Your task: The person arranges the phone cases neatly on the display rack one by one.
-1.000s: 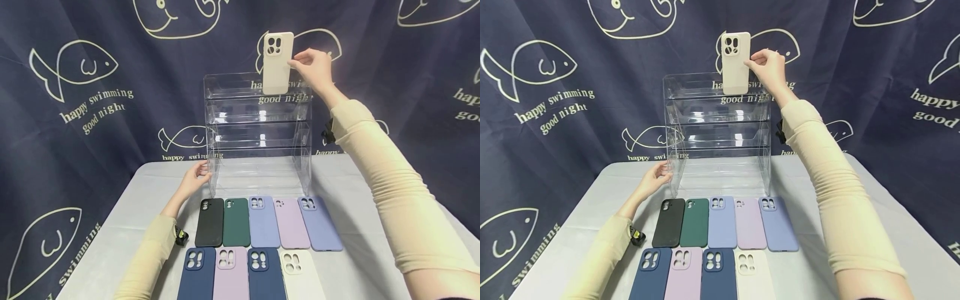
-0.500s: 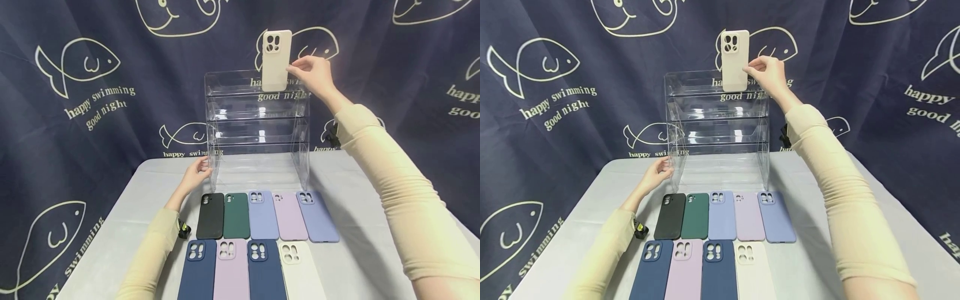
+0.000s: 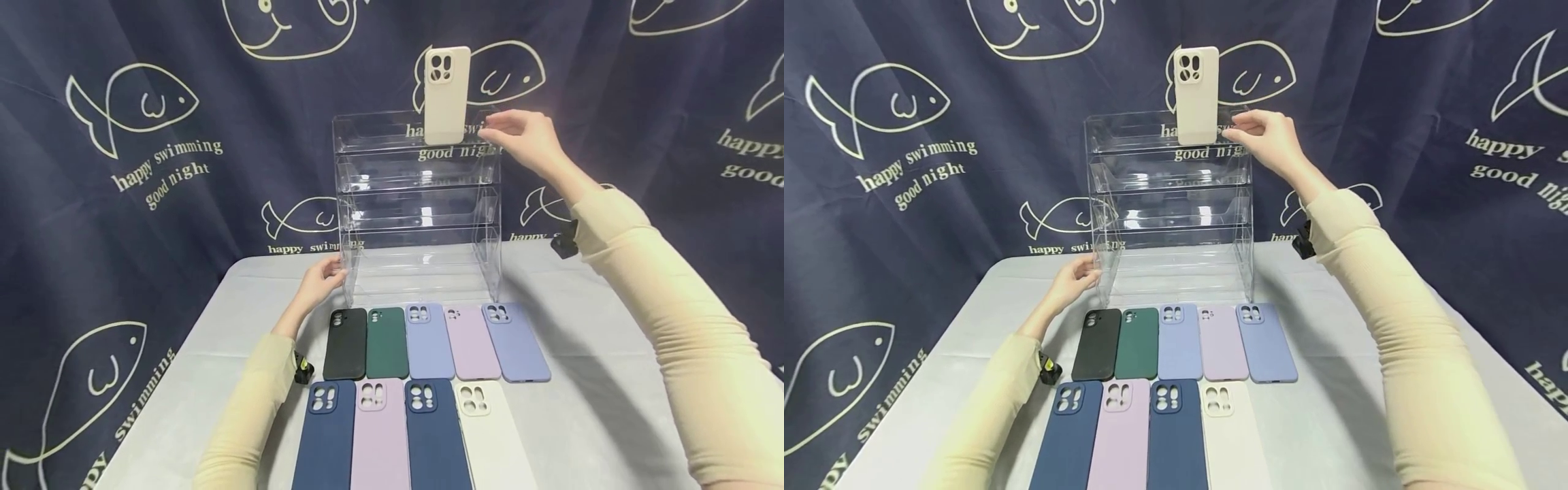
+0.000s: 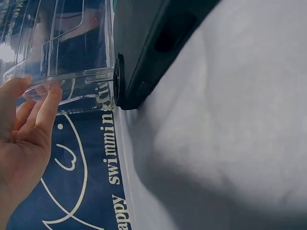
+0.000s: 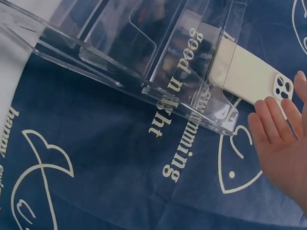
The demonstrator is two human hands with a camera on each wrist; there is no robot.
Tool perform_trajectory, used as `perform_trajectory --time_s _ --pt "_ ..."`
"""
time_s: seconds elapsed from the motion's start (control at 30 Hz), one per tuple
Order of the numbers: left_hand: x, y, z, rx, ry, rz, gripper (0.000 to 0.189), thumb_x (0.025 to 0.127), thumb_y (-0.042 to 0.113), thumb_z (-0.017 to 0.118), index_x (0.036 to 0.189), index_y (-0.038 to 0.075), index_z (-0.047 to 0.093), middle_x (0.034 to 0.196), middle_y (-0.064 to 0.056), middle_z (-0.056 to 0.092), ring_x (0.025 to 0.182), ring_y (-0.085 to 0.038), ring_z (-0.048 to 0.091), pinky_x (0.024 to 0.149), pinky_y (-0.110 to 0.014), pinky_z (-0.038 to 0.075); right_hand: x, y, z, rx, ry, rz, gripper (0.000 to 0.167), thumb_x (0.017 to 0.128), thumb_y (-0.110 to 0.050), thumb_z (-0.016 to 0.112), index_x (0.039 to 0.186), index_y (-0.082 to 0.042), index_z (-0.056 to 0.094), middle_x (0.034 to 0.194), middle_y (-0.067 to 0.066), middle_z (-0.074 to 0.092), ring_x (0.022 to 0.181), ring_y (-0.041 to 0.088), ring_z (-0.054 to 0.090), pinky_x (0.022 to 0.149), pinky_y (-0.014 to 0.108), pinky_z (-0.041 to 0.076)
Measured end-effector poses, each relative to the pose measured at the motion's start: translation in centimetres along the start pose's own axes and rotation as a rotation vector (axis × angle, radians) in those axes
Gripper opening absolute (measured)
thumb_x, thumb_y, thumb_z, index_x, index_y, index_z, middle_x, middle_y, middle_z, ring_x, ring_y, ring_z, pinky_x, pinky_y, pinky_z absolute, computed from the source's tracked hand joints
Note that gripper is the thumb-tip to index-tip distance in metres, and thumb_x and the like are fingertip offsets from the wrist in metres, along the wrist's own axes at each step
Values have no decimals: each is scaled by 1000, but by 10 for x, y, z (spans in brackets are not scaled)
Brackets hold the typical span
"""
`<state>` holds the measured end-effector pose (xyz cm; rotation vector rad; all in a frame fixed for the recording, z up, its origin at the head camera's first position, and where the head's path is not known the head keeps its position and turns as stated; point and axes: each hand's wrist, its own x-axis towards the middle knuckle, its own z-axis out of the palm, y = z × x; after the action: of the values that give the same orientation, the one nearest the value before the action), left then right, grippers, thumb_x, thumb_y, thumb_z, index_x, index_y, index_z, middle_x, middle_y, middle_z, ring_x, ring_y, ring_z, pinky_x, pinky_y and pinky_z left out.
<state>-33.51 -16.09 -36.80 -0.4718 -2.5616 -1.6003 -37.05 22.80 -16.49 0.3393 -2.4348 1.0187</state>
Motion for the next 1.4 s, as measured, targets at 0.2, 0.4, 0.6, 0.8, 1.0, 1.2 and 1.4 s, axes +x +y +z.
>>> perform_trajectory --time_s 0.2,0.4,0.6,0.8,1.0,1.2,1.4 --pt "9 -23 2 15 5 -18 47 93 10 58 133 -10 43 124 -31 55 109 -38 59 87 -31 56 -19 8 -5 12 -16 -7 54 83 -48 67 123 -12 62 119 7 65 91 -5 63 85 20 52" --pt "4 -15 2 -5 -1 -32 48 93 10 58 133 -10 42 126 -30 54 112 -39 57 92 -36 54 -39 11 -10 3 -73 0 56 83 -48 66 127 -15 59 119 3 66 91 -7 61 93 29 51" --pt "9 -23 3 15 12 -35 49 93 14 58 136 -5 42 129 -26 54 114 -36 57 95 -39 52 -61 20 -8 -3 -129 -7 55 85 -45 65 129 -13 57 122 9 64 96 -3 61 90 32 51" --pt "8 -26 4 -9 4 -35 53 93 13 58 138 -6 38 132 -28 51 117 -39 54 99 -43 49 -88 26 -4 20 -155 -23 51 87 -40 65 129 -13 57 122 12 63 97 -7 59 86 18 51" --pt "6 -27 4 3 11 -51 53 93 14 58 139 -5 38 132 -27 51 117 -38 54 99 -42 49 -118 29 0 82 -180 -12 46 87 -31 66 127 -9 58 122 15 63 91 -18 54 77 2 45" --pt "6 -24 4 18 20 -40 51 93 14 58 137 -4 41 130 -25 53 117 -36 56 99 -41 49 -139 30 1 116 -182 -15 43 88 -24 67 126 -6 59 122 15 63 92 -17 56 78 2 46" --pt "4 -25 5 25 26 -38 52 92 13 59 137 -4 40 131 -26 52 117 -37 55 100 -41 49 -159 32 4 153 -206 -40 41 87 -16 67 126 -3 58 124 16 61 97 -12 58 80 3 47"
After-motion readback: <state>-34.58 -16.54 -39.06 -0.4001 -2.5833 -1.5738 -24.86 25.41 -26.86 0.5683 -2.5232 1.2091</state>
